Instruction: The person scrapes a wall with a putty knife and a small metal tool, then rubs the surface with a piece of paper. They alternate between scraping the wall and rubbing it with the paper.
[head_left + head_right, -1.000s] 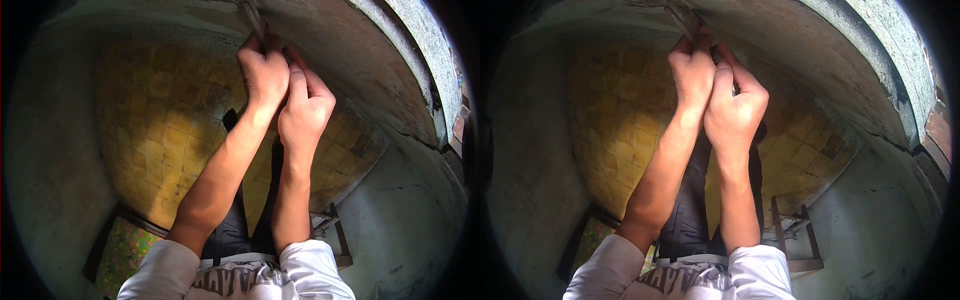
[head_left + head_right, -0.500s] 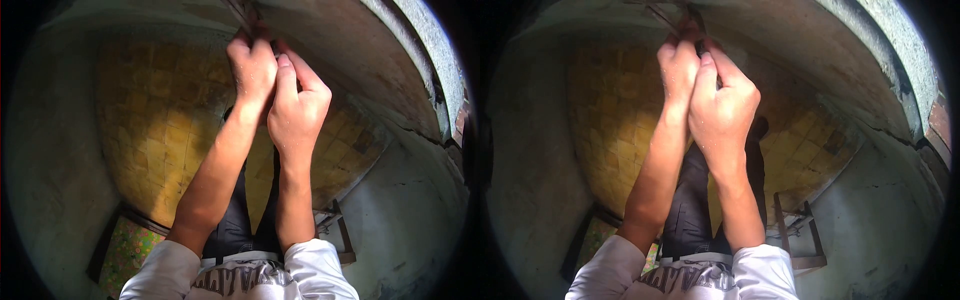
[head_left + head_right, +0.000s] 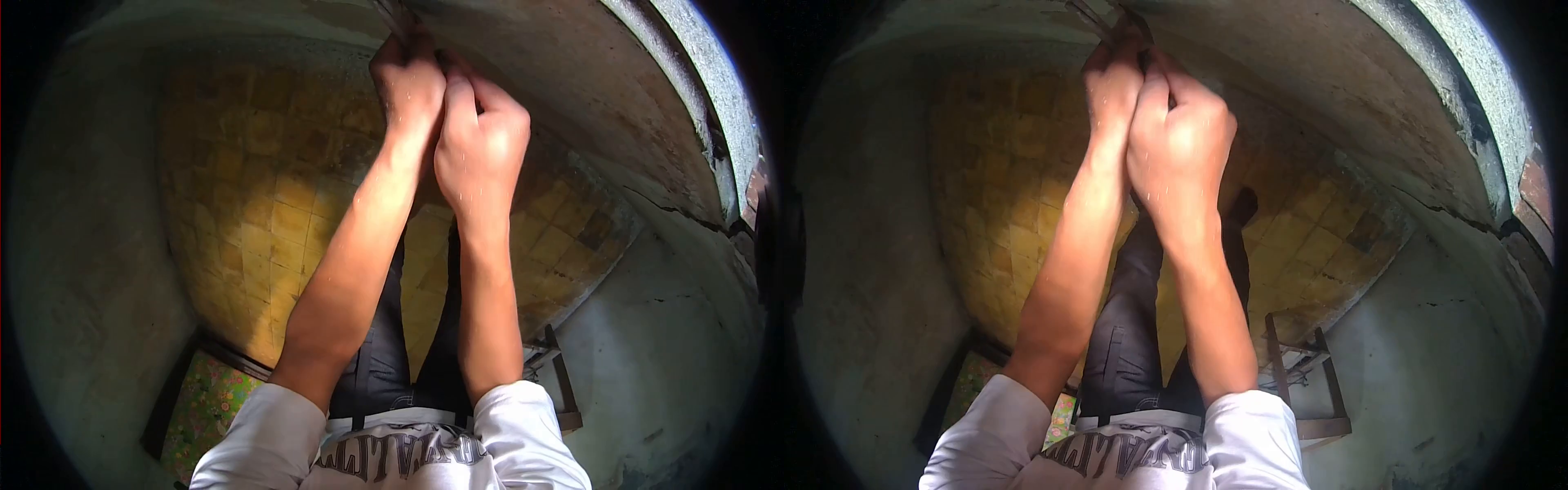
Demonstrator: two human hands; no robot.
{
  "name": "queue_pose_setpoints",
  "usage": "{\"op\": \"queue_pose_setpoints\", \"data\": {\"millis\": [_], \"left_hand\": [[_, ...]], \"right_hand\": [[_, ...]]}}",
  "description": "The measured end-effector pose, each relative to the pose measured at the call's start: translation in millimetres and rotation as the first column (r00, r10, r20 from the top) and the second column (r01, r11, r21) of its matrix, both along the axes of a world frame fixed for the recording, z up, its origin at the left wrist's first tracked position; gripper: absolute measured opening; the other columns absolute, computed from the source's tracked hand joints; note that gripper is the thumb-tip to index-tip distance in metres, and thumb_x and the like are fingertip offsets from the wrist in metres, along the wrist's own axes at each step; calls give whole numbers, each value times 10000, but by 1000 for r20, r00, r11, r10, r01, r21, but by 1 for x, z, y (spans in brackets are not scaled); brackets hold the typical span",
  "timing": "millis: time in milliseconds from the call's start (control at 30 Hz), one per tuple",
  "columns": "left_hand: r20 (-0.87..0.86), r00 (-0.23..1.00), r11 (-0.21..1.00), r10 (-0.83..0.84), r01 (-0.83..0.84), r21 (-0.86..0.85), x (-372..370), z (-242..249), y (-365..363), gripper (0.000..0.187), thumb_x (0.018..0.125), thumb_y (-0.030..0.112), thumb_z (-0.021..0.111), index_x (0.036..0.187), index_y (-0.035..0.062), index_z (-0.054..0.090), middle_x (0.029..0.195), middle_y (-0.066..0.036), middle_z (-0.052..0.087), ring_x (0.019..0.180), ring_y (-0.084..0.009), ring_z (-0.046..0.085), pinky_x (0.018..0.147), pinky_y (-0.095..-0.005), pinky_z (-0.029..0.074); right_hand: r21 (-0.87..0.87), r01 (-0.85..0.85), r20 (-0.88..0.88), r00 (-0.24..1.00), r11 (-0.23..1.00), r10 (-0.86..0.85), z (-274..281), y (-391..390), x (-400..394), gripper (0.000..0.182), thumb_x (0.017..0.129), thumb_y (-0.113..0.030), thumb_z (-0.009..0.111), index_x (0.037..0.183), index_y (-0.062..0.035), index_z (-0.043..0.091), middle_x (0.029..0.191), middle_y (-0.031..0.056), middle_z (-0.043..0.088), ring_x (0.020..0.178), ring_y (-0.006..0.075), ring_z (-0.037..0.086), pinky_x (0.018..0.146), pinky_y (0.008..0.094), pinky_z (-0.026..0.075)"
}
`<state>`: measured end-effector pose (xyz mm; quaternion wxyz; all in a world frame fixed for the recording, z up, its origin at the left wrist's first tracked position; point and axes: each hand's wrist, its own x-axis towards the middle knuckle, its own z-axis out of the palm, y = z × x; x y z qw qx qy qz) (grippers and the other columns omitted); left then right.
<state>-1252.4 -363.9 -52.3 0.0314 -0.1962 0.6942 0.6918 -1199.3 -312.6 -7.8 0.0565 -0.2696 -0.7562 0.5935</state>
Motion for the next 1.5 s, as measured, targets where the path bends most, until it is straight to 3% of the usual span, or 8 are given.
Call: {"op": "queue_pose_setpoints", "data": {"millis": [233, 333, 567, 900, 1100, 1233, 1400, 1500], "left_hand": [[-5, 998, 995, -70, 70, -66, 7, 11, 4, 216, 929, 106, 491, 915, -71, 614, 800, -106, 657, 751, -124, 547, 686, -318, 464], [-92, 994, 990, 56, -44, 134, 12, 3, 8, 230, 918, 121, 506, 945, -77, 620, 816, -133, 664, 771, -143, 562, 700, -335, 474], [-168, 986, 999, 18, -23, -27, 2, -37, 3, 302, 993, 187, 488, 1109, -59, 618, 886, -80, 650, 773, -177, 547, 697, -310, 464], [-35, 999, 998, 30, -29, 52, 0, -10, 0, 305, 903, 216, 594, 1038, -54, 641, 904, -100, 665, 805, -159, 579, 727, -310, 467], [-23, 1000, 995, -4, 2, -95, -5, -32, -5, 322, 885, 224, 591, 1054, -45, 645, 903, -111, 667, 803, -178, 599, 725, -303, 475], [54, 998, 1000, -12, 10, 27, 3, 9, -2, 287, 909, 187, 554, 976, -83, 624, 852, -119, 665, 770, -182, 581, 697, -358, 480], [68, 997, 991, -21, 29, -129, -13, -1, -13, 266, 909, 167, 553, 993, -74, 629, 860, -127, 670, 784, -172, 571, 716, -350, 478], [-139, 990, 1000, -10, 7, -24, 1, -4, -9, 255, 920, 145, 542, 1020, -74, 627, 876, -125, 674, 794, -157, 569, 720, -339, 479]], "right_hand": [[-67, 98, -111, 988, 993, -105, 2, -1, 9, 274, 917, -97, 546, 1106, 57, 672, 999, 172, 714, 904, 164, 645, 858, 276, 484], [-61, 64, -109, 992, 996, -71, -2, -1, 14, 270, 911, -105, 554, 1088, 60, 676, 978, 178, 716, 895, 164, 648, 847, 279, 486], [-25, 62, -120, 991, 998, -64, -11, 4, 12, 276, 912, -137, 553, 1058, 58, 681, 929, 202, 716, 846, 190, 669, 798, 288, 499], [17, 43, -140, 989, 999, -40, -3, 3, 10, 277, 895, -145, 551, 1045, 40, 692, 922, 221, 710, 841, 214, 685, 776, 305, 508], [21, -54, 132, 990, 998, 51, 0, 5, -2, 272, 881, -138, 533, 1022, 30, 695, 856, 228, 699, 781, 247, 691, 746, 314, 511], [-10, 20, -94, 995, 1000, -21, 21, 3, 11, 298, 877, -193, 540, 1019, 21, 691, 864, 241, 689, 772, 260, 694, 728, 329, 511], [-13, -43, 25, 999, 999, 43, 0, -3, -10, 291, 898, -170, 534, 1044, 29, 688, 873, 239, 697, 832, 259, 690, 777, 322, 505], [-116, 22, -105, 994, 993, -35, 2, -6, 8, 312, 898, -166, 534, 1082, 47, 670, 947, 245, 696, 903, 241, 680, 823, 313, 496]]}}
